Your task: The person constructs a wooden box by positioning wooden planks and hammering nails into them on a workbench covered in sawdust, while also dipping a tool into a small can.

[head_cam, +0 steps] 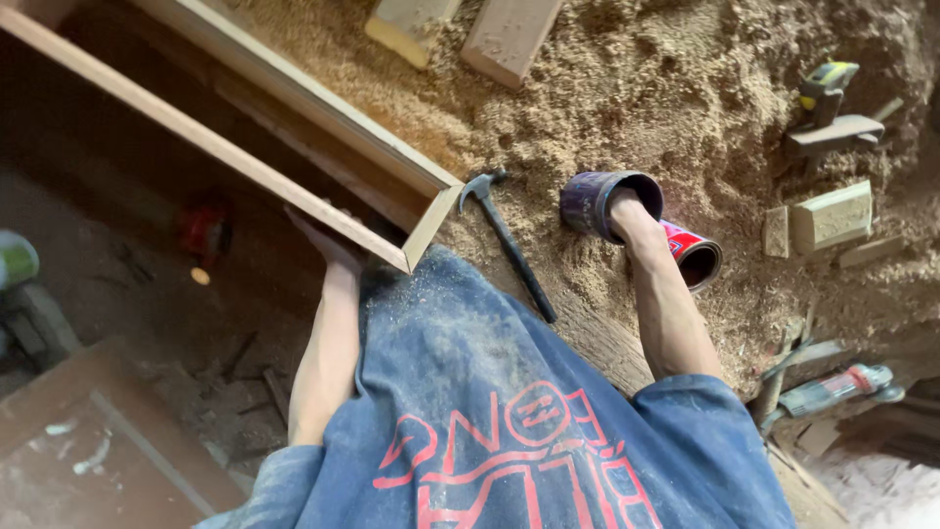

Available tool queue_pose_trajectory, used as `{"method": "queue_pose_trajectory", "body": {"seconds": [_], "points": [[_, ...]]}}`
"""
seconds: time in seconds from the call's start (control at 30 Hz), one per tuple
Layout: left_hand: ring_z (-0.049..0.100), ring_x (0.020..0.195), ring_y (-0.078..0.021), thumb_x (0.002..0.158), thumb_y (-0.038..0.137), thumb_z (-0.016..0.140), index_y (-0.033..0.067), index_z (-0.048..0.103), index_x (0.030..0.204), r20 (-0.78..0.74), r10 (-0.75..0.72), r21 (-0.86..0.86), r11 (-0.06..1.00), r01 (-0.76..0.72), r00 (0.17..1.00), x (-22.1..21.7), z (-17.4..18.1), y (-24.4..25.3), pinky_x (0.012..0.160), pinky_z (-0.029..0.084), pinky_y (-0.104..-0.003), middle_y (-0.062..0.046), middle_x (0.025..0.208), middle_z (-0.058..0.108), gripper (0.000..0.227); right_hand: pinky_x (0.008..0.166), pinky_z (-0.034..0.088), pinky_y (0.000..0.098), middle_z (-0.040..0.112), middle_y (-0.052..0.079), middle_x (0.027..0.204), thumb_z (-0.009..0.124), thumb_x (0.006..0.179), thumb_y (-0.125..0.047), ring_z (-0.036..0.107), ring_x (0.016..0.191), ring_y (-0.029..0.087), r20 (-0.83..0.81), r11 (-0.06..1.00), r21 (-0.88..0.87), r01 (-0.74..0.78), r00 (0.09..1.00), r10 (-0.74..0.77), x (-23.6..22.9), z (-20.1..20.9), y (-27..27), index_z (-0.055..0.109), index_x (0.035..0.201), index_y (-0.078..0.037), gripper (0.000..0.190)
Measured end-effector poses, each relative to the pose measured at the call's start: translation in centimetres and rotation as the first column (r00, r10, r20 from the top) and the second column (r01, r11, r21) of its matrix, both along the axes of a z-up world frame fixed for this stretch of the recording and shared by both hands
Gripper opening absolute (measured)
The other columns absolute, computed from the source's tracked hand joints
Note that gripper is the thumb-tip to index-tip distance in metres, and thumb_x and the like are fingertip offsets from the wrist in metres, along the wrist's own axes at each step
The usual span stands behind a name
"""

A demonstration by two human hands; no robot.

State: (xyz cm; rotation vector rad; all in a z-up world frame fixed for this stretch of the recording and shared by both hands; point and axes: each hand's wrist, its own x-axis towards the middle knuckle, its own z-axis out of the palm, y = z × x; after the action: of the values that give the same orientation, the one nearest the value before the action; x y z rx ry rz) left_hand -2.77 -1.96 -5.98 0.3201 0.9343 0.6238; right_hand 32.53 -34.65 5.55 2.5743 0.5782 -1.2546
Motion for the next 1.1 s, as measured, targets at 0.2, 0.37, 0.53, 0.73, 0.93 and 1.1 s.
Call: {"method": "queue_pose_trajectory", "body": {"seconds": [0.2, 0.37, 0.53, 0.73, 0.93, 1.1], "points": [[0.041, 0.137, -0.0197, 0.097, 0.075, 0.045, 0.0182, 0.018, 0.167, -0.212, 0.081, 0.149, 0.988, -0.049, 0.974, -1.3, -3.9, -0.5, 0.116, 0.036, -0.038, -0.005, 0.162, 0.033, 0.094, 0.089, 0.056, 0.0468, 0.069, 0.03, 0.108, 0.068, 0.09, -0.014, 0.069, 0.1, 0.04, 0.005, 0.999, 0.023, -0.036, 0.999, 0.036, -0.7, -0.8, 0.2, 0.07, 0.11, 0.007, 0.029], [0.059, 0.123, -0.0255, 0.073, 0.018, 0.084, -0.0032, 0.042, 0.147, -0.314, -0.071, 0.263, 0.952, 0.158, 0.947, -0.4, -1.6, -0.5, 0.11, 0.046, -0.038, -0.018, 0.141, 0.055, 0.087, 0.087, 0.057, 0.0467, 0.069, 0.03, 0.106, 0.069, 0.09, -0.018, 0.069, 0.097, 0.04, 0.037, 0.999, 0.036, -0.018, 0.999, 0.017, -1.1, -0.4, 0.0, 0.07, 0.106, 0.007, 0.029], [0.073, 0.089, -0.0269, 0.069, 0.005, 0.071, -0.0104, 0.075, 0.087, -0.379, -0.099, 0.135, 0.978, 0.161, 0.92, 2.5, -0.5, 0.6, 0.101, 0.054, -0.037, -0.016, 0.088, 0.076, 0.024, 0.084, 0.058, 0.0466, 0.07, 0.03, 0.103, 0.07, 0.09, -0.021, 0.07, 0.095, 0.04, 0.054, 0.999, 0.033, -0.014, 0.998, 0.012, -0.5, -0.3, 0.2, 0.071, 0.103, 0.006, 0.03], [0.065, 0.069, -0.0204, 0.068, 0.007, 0.073, -0.0009, 0.069, 0.066, -0.41, -0.19, 0.209, 0.933, 0.294, 0.892, 4.5, 1.8, 4.4, 0.073, 0.053, -0.036, -0.006, 0.073, 0.068, 0.009, 0.082, 0.058, 0.0466, 0.07, 0.029, 0.099, 0.072, 0.09, -0.025, 0.071, 0.092, 0.04, 0.074, 0.999, 0.046, 0.013, 0.997, -0.017, -0.5, -1.1, 0.2, 0.072, 0.099, 0.006, 0.032], [0.057, 0.064, -0.0228, 0.079, 0.022, 0.078, -0.0055, 0.066, 0.071, -0.71, -0.344, 0.17, 0.762, 0.625, 0.614, 4.6, 6.8, 5.8, 0.069, 0.049, -0.038, -0.012, 0.07, 0.062, 0.031, 0.079, 0.059, 0.0465, 0.071, 0.029, 0.096, 0.073, 0.09, -0.029, 0.072, 0.089, 0.04, 0.184, 0.992, 0.115, 0.046, 0.981, -0.067, -0.4, -1.7, -1.4, 0.073, 0.094, 0.006, 0.035], [0.069, 0.085, -0.0266, 0.084, 0.033, 0.078, 0.0003, 0.071, 0.104, -0.816, 0.043, 0.574, 0.185, 0.798, 0.577, 6.4, 14.6, 2.3, 0.076, 0.058, -0.041, -0.014, 0.094, 0.072, 0.039, 0.077, 0.06, 0.0465, 0.072, 0.029, 0.093, 0.074, 0.09, -0.032, 0.073, 0.086, 0.04, 0.301, 0.981, 0.188, 0.047, 0.948, -0.103, -0.3, -1.3, -2.8, 0.073, 0.091, 0.006, 0.038]]}}
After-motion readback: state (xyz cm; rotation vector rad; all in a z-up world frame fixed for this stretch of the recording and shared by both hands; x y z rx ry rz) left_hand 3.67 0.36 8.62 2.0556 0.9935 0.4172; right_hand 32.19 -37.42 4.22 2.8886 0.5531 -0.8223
